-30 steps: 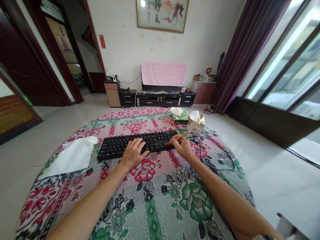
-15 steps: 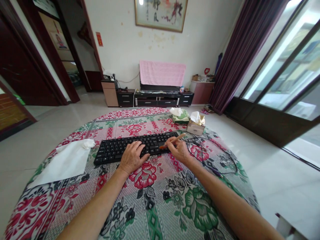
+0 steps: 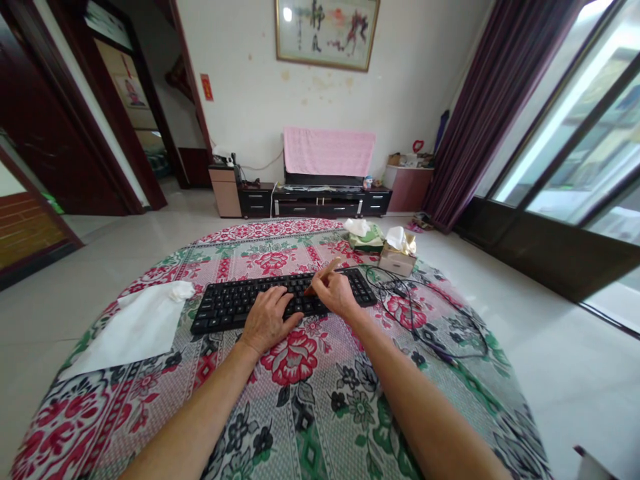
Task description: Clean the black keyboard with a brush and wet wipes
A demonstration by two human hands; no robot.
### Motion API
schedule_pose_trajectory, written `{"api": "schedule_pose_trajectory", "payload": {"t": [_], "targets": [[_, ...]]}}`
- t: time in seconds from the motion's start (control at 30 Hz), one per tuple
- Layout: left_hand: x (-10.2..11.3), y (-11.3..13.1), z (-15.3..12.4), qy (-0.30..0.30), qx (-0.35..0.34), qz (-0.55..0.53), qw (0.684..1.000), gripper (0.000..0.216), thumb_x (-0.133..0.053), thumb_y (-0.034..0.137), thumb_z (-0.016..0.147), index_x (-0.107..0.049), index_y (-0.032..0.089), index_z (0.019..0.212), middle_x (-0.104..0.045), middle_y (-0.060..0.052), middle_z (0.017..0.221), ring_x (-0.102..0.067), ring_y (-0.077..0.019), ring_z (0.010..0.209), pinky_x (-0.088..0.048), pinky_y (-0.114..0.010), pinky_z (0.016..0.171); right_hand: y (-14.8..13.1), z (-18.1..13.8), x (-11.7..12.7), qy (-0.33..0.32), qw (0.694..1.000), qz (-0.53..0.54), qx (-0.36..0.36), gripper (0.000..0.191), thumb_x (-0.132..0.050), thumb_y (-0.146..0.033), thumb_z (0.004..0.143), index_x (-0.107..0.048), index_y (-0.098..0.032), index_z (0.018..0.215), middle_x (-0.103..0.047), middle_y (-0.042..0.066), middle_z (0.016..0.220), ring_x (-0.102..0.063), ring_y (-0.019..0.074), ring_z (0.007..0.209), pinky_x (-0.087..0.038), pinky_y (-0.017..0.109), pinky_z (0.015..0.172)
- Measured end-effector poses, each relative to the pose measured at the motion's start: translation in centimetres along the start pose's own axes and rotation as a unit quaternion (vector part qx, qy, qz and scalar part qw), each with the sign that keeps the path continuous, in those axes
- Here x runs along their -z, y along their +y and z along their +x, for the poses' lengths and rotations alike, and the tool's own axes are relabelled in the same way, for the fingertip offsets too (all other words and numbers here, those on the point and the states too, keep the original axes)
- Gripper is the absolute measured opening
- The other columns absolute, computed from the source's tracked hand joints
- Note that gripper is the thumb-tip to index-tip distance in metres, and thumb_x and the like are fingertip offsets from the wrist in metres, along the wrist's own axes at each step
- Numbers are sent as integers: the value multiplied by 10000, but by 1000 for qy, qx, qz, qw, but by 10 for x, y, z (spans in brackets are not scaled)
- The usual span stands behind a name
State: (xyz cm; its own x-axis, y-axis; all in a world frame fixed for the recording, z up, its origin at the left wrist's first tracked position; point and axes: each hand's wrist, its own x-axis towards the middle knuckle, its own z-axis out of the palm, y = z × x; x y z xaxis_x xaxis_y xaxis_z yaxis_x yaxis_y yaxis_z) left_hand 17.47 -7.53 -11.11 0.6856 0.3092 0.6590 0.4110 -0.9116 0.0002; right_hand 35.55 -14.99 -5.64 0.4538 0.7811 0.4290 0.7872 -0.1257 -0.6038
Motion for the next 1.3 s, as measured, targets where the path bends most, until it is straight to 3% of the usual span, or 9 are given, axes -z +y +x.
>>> {"api": "schedule_pose_trajectory", "payload": {"t": [0.23, 0.37, 0.47, 0.6, 0.73, 0.83, 1.0, 1.2, 1.3], "targets": [[2, 1, 2, -5, 7, -20, 1000, 431, -584, 465, 838, -641, 125, 1097, -621, -165, 1178, -553, -320, 1113, -449, -484, 941, 20, 4, 3, 65, 996, 9, -53, 280, -449, -303, 820, -609, -158, 642, -650, 65, 601, -599, 166, 557, -381, 235, 543], [2, 2, 2, -10, 8, -17, 1000, 437, -581, 462, 842, -639, 109, 1093, -620, -169, 1171, -552, -317, 1112, -451, -478, 942, 13, -1, -3, 21, 992, 119, 49, 215, -474, -295, 817, -648, -172, 791, -688, 28, 725, -636, 151, 671, -440, 212, 629], [2, 2, 2, -13, 12, -13, 1000, 437, -567, 473, 849, -636, 122, 1099, -615, -163, 1182, -551, -314, 1113, -453, -476, 938, 9, -5, -13, -10, 991, 100, 94, 181, -498, -269, 805, -657, -183, 800, -697, 20, 750, -633, 140, 666, -441, 205, 636], [2, 2, 1, -21, 14, -11, 1000, 443, -561, 476, 853, -629, 123, 1112, -613, -156, 1192, -541, -313, 1129, -446, -471, 946, 24, 3, -6, 41, 999, -12, 7, 239, -484, -309, 821, -650, -161, 735, -680, 62, 653, -621, 164, 580, -427, 231, 591], [2, 3, 1, -23, 16, -10, 1000, 444, -567, 466, 854, -628, 109, 1110, -615, -164, 1192, -537, -313, 1140, -437, -467, 959, 40, 12, 14, 118, 987, -61, -91, 287, -469, -336, 821, -657, -155, 702, -693, 113, 687, -661, 226, 677, -453, 280, 666], [3, 3, 2, -21, 18, -17, 999, 438, -571, 466, 851, -626, 122, 1116, -615, -162, 1195, -536, -310, 1146, -441, -475, 953, 37, 11, 13, 137, 989, -2, -55, 243, -487, -322, 806, -670, -165, 775, -703, 87, 732, -669, 213, 729, -468, 280, 722], [3, 4, 2, -25, 20, -18, 999, 430, -563, 456, 855, -627, 127, 1124, -622, -164, 1186, -539, -315, 1140, -445, -490, 942, 28, 3, -10, 68, 991, 87, 78, 191, -527, -312, 783, -663, -184, 823, -715, 51, 825, -665, 176, 779, -483, 263, 764], [2, 6, 1, -9, 28, -12, 999, 412, -578, 442, 847, -624, 134, 1118, -608, -168, 1207, -503, -338, 1185, -443, -513, 936, 34, 6, -2, 124, 991, 50, -10, 175, -511, -278, 774, -650, -174, 753, -699, 54, 758, -654, 174, 719, -483, 263, 729], [3, 7, 2, 5, 20, -26, 999, 392, -590, 421, 843, -620, 140, 1115, -588, -168, 1233, -479, -339, 1211, -437, -519, 951, 23, 8, -2, 102, 992, 75, 1, 187, -508, -294, 801, -655, -178, 793, -705, 45, 769, -660, 169, 737, -481, 257, 752]]}}
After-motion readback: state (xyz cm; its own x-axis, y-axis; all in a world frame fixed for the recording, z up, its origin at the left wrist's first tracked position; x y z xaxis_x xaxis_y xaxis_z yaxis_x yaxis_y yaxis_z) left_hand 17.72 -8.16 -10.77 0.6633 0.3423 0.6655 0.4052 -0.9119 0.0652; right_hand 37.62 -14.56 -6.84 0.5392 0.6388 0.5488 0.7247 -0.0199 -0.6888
